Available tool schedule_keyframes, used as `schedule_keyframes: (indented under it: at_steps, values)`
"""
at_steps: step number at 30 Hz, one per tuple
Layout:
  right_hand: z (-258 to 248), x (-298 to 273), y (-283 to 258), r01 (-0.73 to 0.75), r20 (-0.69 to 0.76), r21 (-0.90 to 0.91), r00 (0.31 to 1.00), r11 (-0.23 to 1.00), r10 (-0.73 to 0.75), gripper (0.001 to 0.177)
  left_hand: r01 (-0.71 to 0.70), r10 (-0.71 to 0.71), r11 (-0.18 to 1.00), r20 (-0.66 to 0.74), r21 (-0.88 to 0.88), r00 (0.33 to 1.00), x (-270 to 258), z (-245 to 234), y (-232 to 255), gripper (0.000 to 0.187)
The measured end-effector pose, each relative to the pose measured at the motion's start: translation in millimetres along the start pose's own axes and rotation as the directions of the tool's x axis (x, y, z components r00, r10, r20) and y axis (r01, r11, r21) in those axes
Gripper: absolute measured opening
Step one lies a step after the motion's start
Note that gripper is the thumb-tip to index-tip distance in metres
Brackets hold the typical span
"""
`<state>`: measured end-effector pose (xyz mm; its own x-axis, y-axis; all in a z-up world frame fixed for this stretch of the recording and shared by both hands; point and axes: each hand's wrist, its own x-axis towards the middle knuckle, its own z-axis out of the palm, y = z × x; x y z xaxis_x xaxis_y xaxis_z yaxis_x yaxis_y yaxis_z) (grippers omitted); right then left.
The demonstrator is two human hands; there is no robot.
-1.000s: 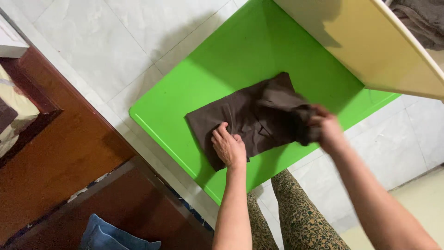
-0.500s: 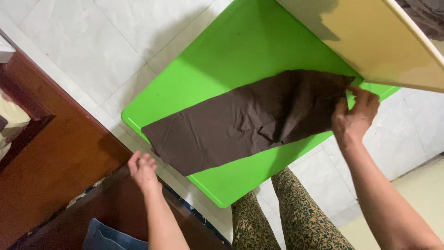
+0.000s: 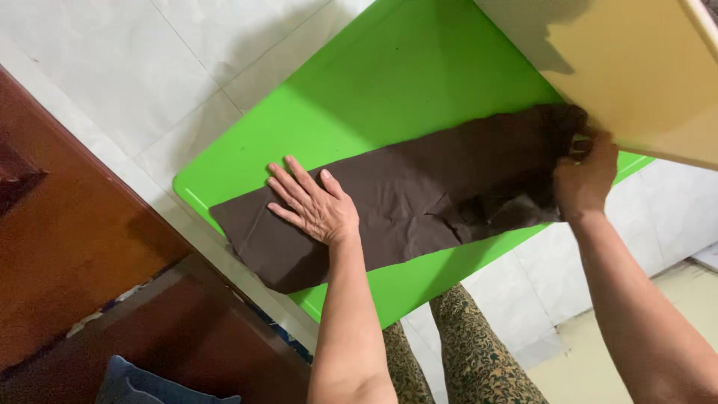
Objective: Folding several shirts on a table and placing them into a plastic bin.
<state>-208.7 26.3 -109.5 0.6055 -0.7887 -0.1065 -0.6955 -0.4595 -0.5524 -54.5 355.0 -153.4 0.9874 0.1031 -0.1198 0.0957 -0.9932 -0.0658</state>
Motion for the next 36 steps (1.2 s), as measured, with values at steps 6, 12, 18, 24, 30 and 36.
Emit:
schedule_keyframes:
  at_steps: [6, 12, 18, 24, 30, 36]
  values:
    - [11.0, -13.9, -85.5, 0.454, -0.092, -0.155, 0.878, 0.877, -0.47, 0.046, 0.012, -0.013, 1.0, 0.052, 0.02, 0.999, 2.2, -6.3, 3.5, 0.065]
    - [70.3, 20.6, -50.6, 0.709, 0.155, -0.183, 0.705, 0.681, -0.692, 0.052, -0.02, 0.017, 0.999, -0.137, -0.025, 0.99, 3.4, 4.2, -0.4, 0.059]
    - [74.2, 26.2, -46.1, 0.692, 0.273, -0.264, 0.722, 0.672, -0.636, 0.061, -0.016, 0.015, 1.0, -0.086, -0.012, 0.996, 2.3, 5.0, 1.2, 0.062]
    - [74.8, 29.6, -40.3, 0.656, 0.278, -0.317, 0.755, 0.685, -0.594, 0.064, 0.0, -0.003, 0.997, -0.033, -0.077, 0.999, 2.0, 2.5, 3.1, 0.066]
    - [78.3, 27.6, -38.5, 0.641, 0.267, -0.311, 0.768, 0.702, -0.582, 0.062, 0.002, -0.003, 0.999, -0.016, -0.045, 1.0, 2.0, 2.7, 1.3, 0.066]
    - [76.3, 26.7, -40.9, 0.649, 0.282, -0.314, 0.761, 0.693, -0.585, 0.062, 0.004, -0.004, 0.999, -0.018, -0.044, 1.0, 1.5, 3.5, 0.7, 0.065]
